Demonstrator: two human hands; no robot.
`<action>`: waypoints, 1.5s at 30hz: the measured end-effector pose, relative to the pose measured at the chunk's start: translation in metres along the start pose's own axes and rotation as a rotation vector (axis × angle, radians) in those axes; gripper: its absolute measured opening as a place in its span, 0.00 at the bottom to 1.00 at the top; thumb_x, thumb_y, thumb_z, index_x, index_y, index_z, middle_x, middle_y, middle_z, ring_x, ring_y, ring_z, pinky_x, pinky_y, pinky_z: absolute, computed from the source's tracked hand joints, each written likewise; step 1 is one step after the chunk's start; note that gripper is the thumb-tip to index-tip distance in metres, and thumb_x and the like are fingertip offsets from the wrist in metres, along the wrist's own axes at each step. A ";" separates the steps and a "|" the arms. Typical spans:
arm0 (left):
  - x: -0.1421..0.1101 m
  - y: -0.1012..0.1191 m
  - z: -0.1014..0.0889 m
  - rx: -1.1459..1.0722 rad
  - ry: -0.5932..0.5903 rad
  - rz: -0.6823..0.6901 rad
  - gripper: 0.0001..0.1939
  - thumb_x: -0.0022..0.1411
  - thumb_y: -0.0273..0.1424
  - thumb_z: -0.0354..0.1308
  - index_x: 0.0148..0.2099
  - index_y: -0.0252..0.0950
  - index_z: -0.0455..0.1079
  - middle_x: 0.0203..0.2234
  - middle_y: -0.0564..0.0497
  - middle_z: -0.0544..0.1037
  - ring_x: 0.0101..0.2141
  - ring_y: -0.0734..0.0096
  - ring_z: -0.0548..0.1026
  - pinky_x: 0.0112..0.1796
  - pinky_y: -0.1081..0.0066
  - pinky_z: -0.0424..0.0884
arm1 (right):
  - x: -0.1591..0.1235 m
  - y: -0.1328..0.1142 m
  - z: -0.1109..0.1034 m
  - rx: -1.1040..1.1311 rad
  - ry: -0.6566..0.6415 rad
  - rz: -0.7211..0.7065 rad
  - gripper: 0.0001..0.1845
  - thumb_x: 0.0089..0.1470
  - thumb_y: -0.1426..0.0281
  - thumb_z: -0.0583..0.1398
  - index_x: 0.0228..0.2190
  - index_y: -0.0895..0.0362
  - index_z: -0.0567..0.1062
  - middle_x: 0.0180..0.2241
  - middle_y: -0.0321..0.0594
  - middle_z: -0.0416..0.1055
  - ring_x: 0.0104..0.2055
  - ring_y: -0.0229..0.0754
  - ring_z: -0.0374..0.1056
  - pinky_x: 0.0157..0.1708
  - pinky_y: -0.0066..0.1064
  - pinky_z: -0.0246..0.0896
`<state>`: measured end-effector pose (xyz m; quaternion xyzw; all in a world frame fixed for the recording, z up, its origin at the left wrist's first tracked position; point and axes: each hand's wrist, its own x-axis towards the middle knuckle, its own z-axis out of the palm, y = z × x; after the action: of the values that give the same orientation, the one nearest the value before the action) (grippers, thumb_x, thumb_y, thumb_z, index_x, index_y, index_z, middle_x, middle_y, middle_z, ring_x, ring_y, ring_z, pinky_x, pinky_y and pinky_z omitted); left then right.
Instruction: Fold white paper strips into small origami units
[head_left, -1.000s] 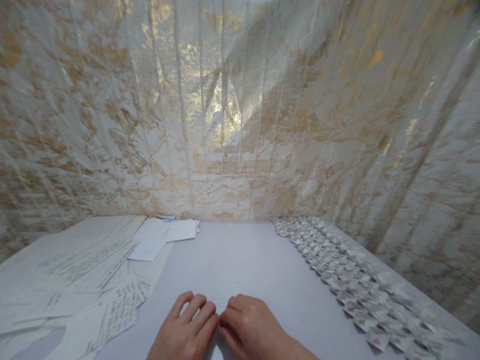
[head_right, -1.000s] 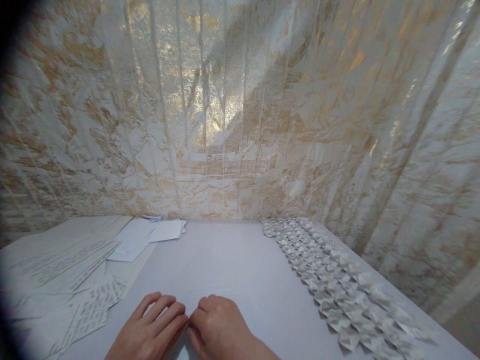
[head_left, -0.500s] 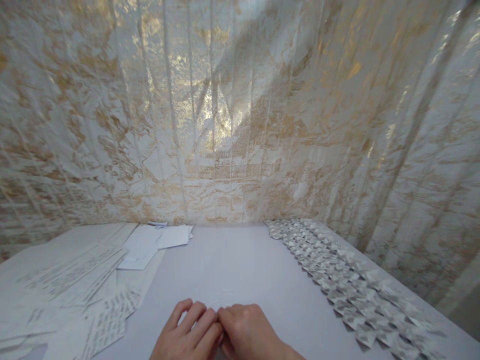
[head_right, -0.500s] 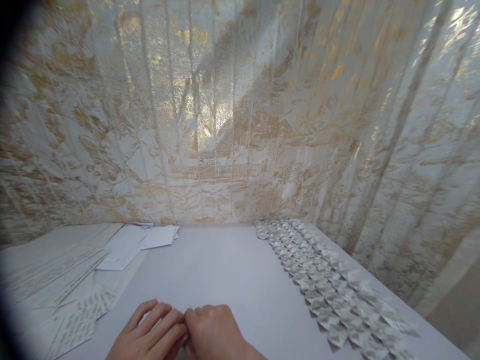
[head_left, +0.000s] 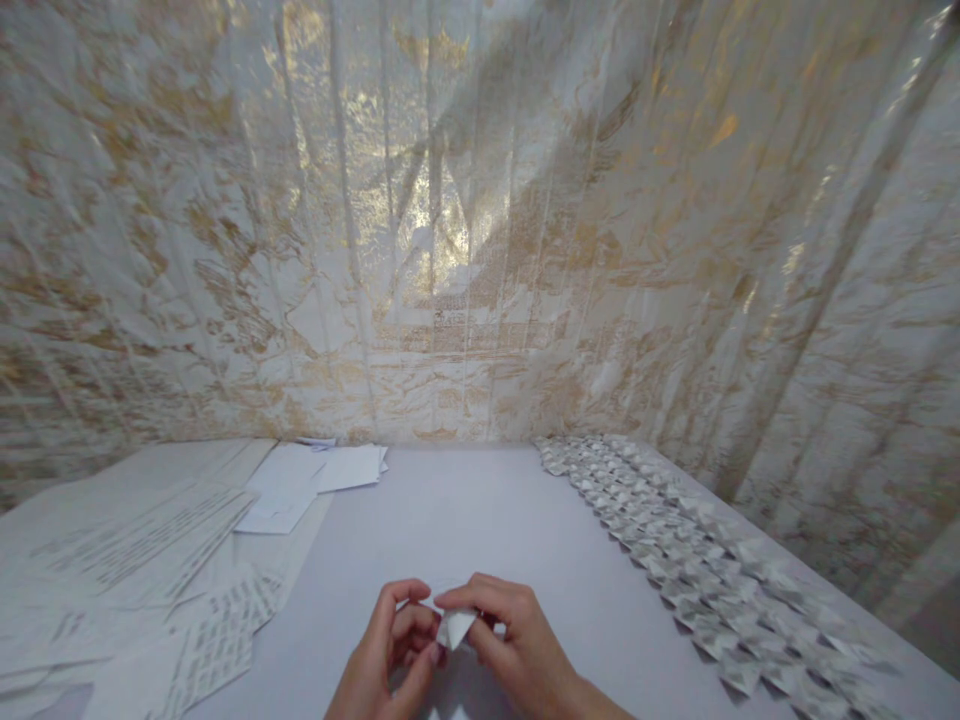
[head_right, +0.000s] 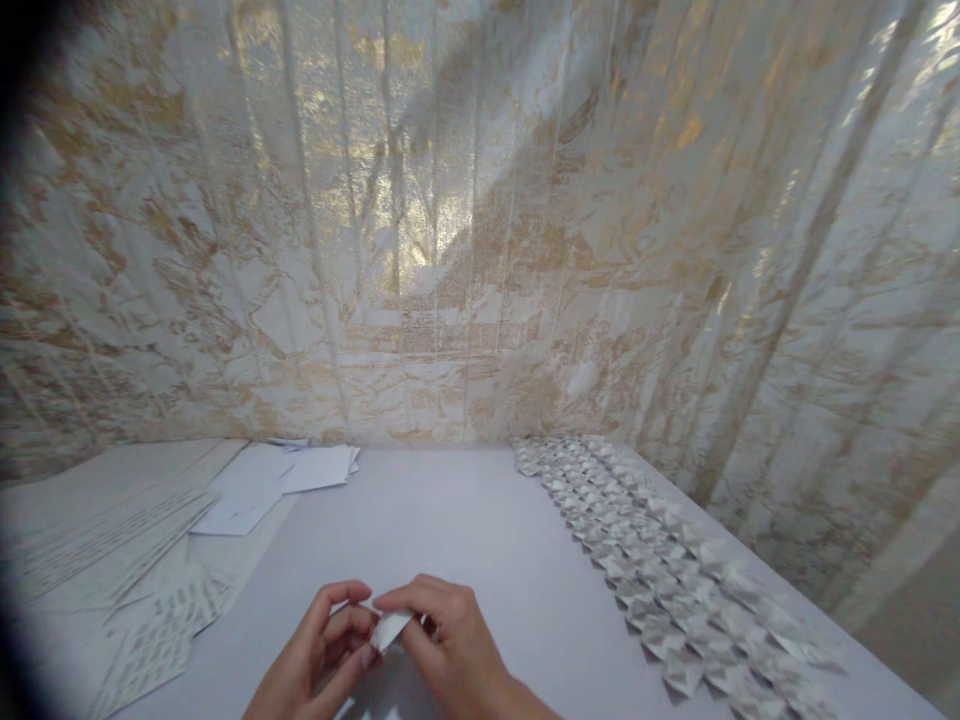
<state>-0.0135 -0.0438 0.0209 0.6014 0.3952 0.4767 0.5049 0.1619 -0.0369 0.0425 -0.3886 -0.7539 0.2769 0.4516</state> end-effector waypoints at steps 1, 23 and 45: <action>0.002 0.001 -0.002 -0.017 0.015 -0.013 0.26 0.61 0.58 0.57 0.48 0.44 0.60 0.31 0.55 0.74 0.34 0.65 0.76 0.39 0.65 0.70 | 0.000 0.000 0.000 0.027 0.008 -0.002 0.18 0.56 0.76 0.56 0.42 0.55 0.83 0.30 0.39 0.76 0.31 0.41 0.70 0.32 0.29 0.62; 0.007 0.005 -0.004 -0.115 -0.027 -0.144 0.28 0.53 0.58 0.66 0.34 0.35 0.73 0.24 0.56 0.72 0.27 0.70 0.68 0.30 0.71 0.60 | -0.004 0.001 0.004 0.568 -0.014 0.169 0.23 0.59 0.58 0.65 0.54 0.52 0.75 0.38 0.44 0.80 0.47 0.50 0.74 0.51 0.46 0.62; 0.000 0.018 -0.006 0.266 -0.068 -0.032 0.23 0.63 0.52 0.56 0.26 0.39 0.65 0.21 0.58 0.65 0.26 0.69 0.64 0.30 0.71 0.58 | 0.002 -0.002 0.009 0.610 0.045 0.465 0.32 0.38 0.43 0.72 0.22 0.59 0.74 0.20 0.32 0.63 0.24 0.35 0.54 0.28 0.30 0.47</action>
<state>-0.0200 -0.0459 0.0384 0.6723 0.4470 0.3915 0.4415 0.1524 -0.0374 0.0411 -0.4031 -0.5187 0.5747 0.4881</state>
